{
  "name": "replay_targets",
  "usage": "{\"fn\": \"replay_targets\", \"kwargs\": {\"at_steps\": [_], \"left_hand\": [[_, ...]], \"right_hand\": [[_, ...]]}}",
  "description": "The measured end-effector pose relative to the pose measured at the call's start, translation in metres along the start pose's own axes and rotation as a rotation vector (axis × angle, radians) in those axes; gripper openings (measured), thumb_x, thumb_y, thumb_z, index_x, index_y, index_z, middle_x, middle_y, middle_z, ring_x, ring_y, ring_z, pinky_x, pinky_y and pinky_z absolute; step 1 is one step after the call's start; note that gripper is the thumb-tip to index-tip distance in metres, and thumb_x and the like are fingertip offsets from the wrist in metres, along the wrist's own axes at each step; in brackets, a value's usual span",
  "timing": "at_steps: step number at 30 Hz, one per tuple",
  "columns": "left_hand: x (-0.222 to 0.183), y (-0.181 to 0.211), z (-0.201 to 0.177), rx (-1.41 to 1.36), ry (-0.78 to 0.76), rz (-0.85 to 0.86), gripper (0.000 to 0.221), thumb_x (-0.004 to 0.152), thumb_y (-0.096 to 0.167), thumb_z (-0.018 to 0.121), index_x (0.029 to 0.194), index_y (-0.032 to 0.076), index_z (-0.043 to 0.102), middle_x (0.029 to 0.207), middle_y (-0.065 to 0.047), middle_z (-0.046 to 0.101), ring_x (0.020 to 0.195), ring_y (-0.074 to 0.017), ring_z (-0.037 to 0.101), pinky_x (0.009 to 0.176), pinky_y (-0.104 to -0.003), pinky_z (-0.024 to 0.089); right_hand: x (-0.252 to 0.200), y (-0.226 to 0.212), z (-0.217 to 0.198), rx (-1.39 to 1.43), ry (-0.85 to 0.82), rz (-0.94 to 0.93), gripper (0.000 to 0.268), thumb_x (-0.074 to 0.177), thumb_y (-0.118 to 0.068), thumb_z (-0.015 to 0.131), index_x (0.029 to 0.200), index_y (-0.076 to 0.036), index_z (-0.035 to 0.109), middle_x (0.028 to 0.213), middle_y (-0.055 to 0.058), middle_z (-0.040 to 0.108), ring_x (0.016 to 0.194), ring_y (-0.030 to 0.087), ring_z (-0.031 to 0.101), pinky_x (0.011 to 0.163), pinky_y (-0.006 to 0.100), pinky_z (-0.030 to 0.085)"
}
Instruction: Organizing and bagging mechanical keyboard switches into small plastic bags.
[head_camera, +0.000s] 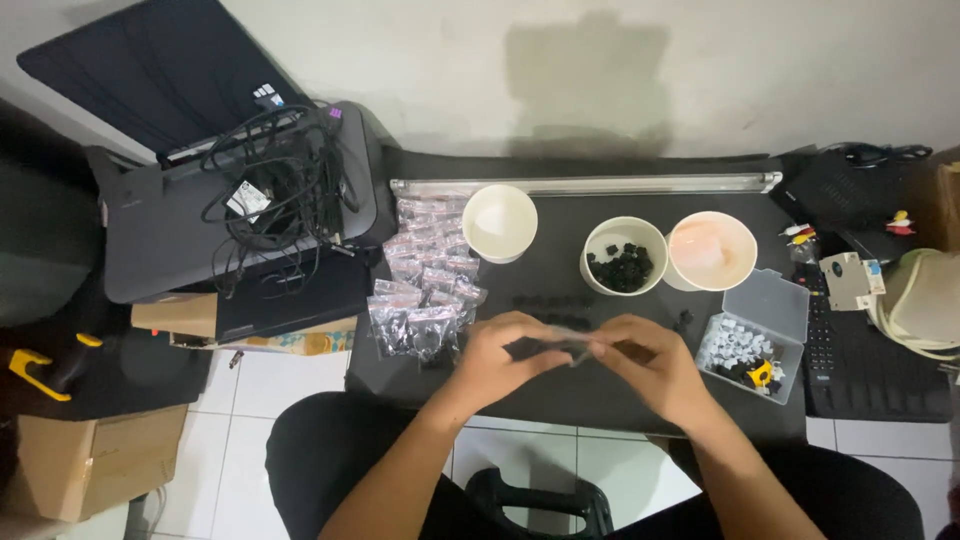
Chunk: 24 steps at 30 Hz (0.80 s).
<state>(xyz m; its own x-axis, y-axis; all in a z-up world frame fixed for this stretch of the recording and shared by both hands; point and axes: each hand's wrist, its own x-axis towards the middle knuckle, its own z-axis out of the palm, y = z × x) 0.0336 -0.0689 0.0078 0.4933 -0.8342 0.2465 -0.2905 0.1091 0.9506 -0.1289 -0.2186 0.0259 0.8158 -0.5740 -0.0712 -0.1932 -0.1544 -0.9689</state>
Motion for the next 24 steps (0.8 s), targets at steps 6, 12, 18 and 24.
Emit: {"fn": "replay_targets", "kwargs": {"at_steps": [6, 12, 18, 24], "left_hand": [[-0.010, -0.032, 0.010, -0.160, 0.123, -0.356, 0.031, 0.077, 0.031, 0.091, 0.091, 0.006, 0.079, 0.078, -0.013, 0.077, 0.074, -0.0209, 0.075, 0.068, -0.031, 0.059], [-0.007, -0.031, 0.006, -0.339, 0.072, -0.502, 0.046, 0.068, 0.025, 0.096, 0.104, 0.004, 0.076, 0.087, -0.012, 0.076, 0.083, -0.0195, 0.073, 0.075, -0.033, 0.061], [-0.001, -0.025, 0.002, -0.299, 0.008, -0.642, 0.061, 0.069, 0.034, 0.095, 0.113, -0.001, 0.071, 0.087, -0.013, 0.075, 0.081, -0.0153, 0.070, 0.075, -0.030, 0.060], [0.000, -0.011, 0.000, -0.334, -0.005, -0.618, 0.047, 0.081, 0.033, 0.087, 0.111, 0.000, 0.074, 0.093, -0.016, 0.078, 0.088, -0.0211, 0.074, 0.077, -0.033, 0.059]], "right_hand": [[0.000, 0.000, 0.008, -0.073, -0.097, 0.275, 0.055, 0.079, -0.018, 0.085, 0.127, 0.004, 0.069, 0.105, 0.028, 0.077, 0.100, 0.042, 0.076, 0.083, 0.055, 0.061], [0.005, 0.004, 0.016, -0.110, -0.026, 0.417, 0.033, 0.088, -0.018, 0.078, 0.118, -0.005, 0.078, 0.103, 0.021, 0.080, 0.096, 0.032, 0.077, 0.077, 0.043, 0.062], [0.006, -0.004, 0.021, -0.138, -0.010, 0.382, 0.029, 0.089, -0.016, 0.078, 0.114, -0.002, 0.079, 0.096, 0.024, 0.080, 0.090, 0.035, 0.078, 0.075, 0.046, 0.061], [0.006, -0.008, 0.025, -0.149, 0.006, 0.411, 0.030, 0.089, -0.021, 0.078, 0.116, -0.007, 0.079, 0.096, 0.020, 0.080, 0.089, 0.031, 0.078, 0.075, 0.045, 0.061]]}}
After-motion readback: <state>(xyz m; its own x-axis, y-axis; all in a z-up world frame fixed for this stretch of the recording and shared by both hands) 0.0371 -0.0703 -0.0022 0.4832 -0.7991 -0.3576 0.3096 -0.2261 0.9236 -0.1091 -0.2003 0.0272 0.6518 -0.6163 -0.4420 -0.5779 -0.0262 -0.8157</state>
